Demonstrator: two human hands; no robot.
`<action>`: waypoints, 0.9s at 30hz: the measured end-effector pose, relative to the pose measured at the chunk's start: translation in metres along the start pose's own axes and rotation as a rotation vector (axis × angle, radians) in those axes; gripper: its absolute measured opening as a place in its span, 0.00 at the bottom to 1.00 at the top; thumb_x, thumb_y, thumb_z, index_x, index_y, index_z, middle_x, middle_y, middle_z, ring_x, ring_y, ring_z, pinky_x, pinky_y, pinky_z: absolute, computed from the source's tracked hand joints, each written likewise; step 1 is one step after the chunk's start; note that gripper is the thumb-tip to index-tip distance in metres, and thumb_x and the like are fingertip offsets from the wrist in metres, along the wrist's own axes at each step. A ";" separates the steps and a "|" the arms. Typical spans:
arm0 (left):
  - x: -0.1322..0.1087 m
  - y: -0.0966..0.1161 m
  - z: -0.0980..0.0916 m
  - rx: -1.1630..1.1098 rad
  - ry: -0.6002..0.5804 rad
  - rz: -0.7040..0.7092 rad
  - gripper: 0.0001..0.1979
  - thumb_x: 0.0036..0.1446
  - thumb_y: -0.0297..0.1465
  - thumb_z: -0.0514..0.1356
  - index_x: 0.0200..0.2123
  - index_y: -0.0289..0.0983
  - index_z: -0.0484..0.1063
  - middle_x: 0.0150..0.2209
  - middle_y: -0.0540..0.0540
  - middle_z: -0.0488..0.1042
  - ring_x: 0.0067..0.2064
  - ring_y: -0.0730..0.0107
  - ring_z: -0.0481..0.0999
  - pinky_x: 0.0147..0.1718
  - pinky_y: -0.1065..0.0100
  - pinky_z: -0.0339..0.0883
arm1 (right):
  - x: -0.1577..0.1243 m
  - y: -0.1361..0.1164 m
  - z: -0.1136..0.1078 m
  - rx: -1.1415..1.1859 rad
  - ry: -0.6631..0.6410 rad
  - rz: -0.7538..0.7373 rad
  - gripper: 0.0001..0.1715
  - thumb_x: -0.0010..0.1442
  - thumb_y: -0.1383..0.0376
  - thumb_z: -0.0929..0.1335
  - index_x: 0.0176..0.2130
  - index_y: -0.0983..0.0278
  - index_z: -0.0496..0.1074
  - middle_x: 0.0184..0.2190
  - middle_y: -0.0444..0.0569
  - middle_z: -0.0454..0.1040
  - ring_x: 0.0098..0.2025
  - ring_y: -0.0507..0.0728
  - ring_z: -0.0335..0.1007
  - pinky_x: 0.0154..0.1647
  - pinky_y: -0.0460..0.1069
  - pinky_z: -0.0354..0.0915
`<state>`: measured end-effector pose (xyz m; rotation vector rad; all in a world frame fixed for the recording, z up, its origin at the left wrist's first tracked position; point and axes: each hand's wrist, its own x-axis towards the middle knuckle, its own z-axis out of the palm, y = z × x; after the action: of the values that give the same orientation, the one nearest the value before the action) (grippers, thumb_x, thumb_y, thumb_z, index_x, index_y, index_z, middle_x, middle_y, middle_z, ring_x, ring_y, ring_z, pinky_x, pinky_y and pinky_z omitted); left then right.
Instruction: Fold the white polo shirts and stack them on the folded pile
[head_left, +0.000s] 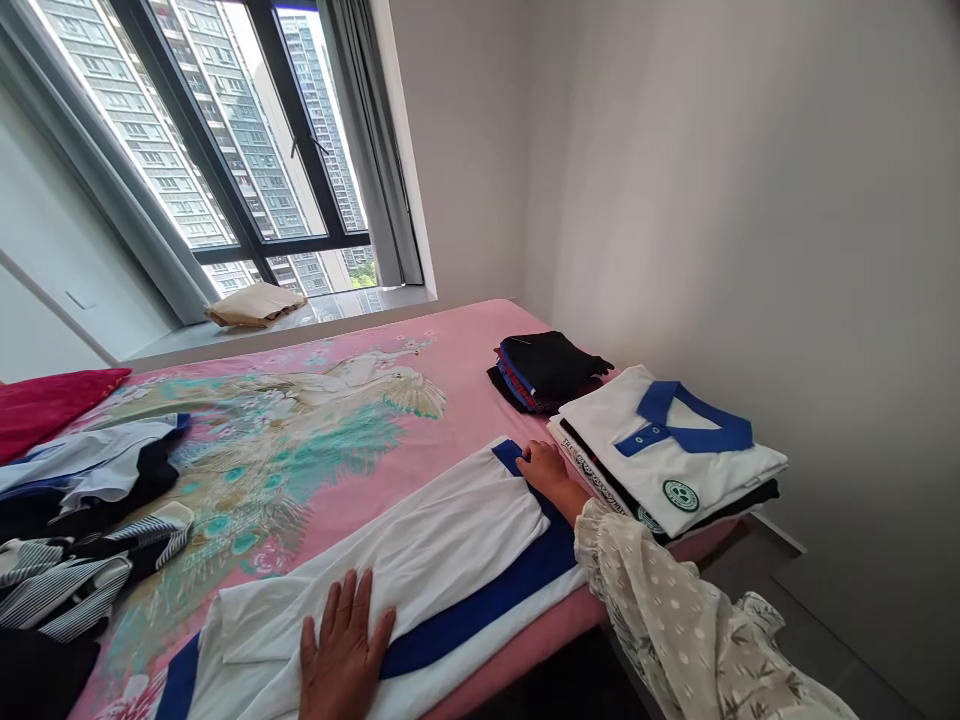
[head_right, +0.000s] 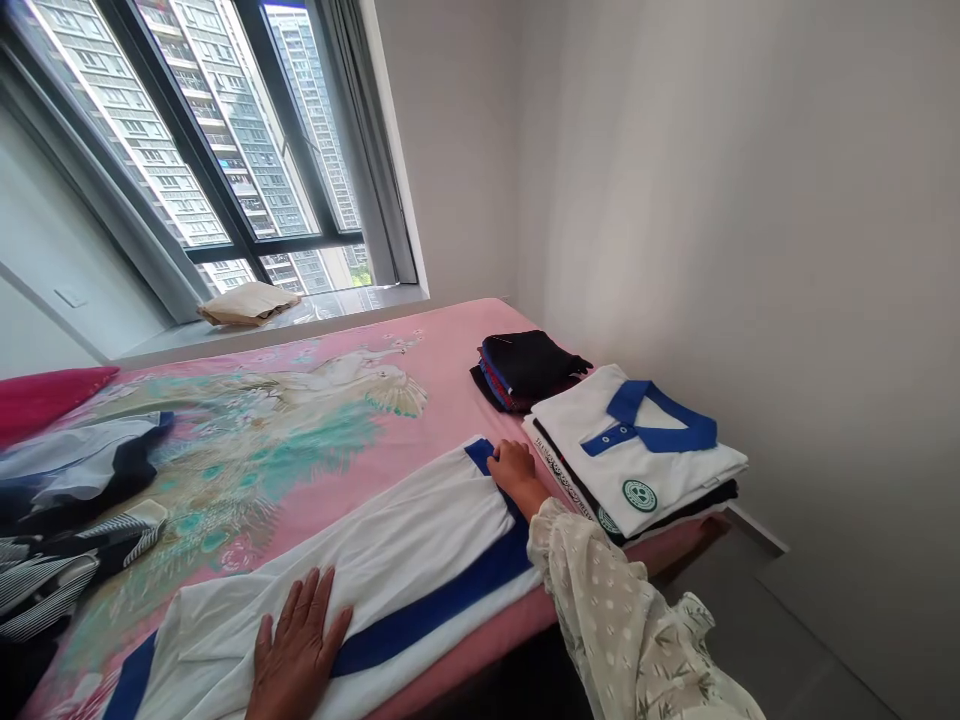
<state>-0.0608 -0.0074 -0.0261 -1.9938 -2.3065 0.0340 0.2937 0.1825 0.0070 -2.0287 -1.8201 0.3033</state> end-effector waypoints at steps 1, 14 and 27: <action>0.000 0.000 0.001 -0.002 0.005 0.003 0.31 0.61 0.43 0.42 0.66 0.42 0.49 0.68 0.49 0.45 0.69 0.60 0.43 0.63 0.47 0.38 | -0.001 -0.002 -0.001 0.001 0.008 -0.008 0.11 0.57 0.60 0.64 0.36 0.63 0.72 0.39 0.52 0.75 0.45 0.59 0.67 0.44 0.50 0.59; -0.006 0.001 0.003 -0.073 0.129 0.015 0.31 0.62 0.43 0.44 0.65 0.39 0.51 0.68 0.44 0.47 0.69 0.59 0.43 0.64 0.47 0.35 | 0.000 -0.005 -0.011 -0.026 0.024 -0.050 0.11 0.57 0.63 0.63 0.36 0.66 0.72 0.37 0.57 0.74 0.44 0.63 0.67 0.44 0.55 0.61; -0.001 -0.004 0.010 -0.059 0.106 0.022 0.31 0.61 0.44 0.42 0.65 0.40 0.50 0.68 0.46 0.47 0.69 0.60 0.42 0.63 0.47 0.37 | -0.043 -0.062 0.027 0.039 -0.259 -0.466 0.32 0.61 0.50 0.62 0.60 0.61 0.62 0.65 0.49 0.56 0.67 0.59 0.43 0.67 0.59 0.34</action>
<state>-0.0654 -0.0084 -0.0362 -1.9960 -2.2463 -0.1363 0.2208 0.1485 0.0046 -1.5313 -2.3529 0.4728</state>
